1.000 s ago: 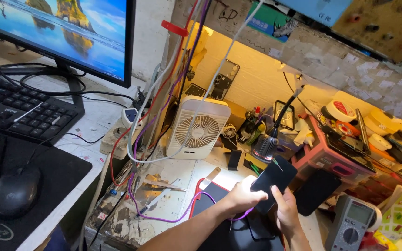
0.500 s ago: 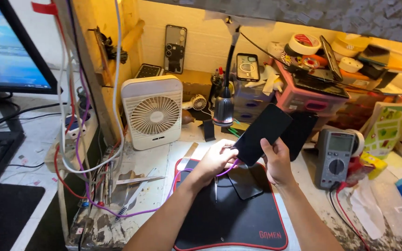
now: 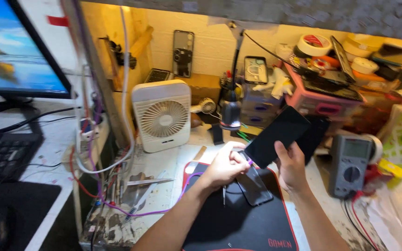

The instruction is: Repairing a mobile phone by connecting a new screen and testing the internal components.

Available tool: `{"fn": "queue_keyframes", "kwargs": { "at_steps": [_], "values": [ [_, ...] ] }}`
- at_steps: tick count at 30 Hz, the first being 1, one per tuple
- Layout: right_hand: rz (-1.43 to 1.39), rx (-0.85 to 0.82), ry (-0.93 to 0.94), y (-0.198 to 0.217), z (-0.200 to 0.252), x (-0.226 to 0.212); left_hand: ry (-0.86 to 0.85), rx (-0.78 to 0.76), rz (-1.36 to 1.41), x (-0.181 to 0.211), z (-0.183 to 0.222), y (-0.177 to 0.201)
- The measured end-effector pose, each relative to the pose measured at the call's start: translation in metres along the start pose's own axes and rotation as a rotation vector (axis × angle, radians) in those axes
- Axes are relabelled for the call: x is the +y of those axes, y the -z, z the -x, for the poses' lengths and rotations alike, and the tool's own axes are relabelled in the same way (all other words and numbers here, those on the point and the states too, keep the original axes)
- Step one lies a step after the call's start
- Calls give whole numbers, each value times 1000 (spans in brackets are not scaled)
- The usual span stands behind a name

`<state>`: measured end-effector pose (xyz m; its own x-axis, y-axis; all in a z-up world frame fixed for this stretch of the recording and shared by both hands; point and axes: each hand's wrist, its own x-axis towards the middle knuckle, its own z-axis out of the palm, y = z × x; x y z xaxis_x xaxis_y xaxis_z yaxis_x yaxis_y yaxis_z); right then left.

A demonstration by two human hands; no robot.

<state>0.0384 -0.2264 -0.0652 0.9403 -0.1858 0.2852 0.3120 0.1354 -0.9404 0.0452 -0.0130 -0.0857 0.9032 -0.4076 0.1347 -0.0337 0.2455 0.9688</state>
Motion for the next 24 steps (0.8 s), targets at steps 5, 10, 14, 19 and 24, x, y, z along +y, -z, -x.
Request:
{"fn": "queue_keyframes", "kwargs": {
  "at_steps": [5,10,14,19,24],
  "values": [
    [-20,17,-78,-10,4,-9,50,64,-5,31,17,-4],
    [-11,72,-161,-10,5,-11,83,59,-42,54,28,-6],
    [-18,71,-149,-10,4,-10,81,45,-33,60,32,-5],
    [-15,61,-131,11,-6,15,70,19,-36,59,34,-3],
    [-21,63,-114,3,-3,6,96,24,-50,67,40,-2]
  ]
}}
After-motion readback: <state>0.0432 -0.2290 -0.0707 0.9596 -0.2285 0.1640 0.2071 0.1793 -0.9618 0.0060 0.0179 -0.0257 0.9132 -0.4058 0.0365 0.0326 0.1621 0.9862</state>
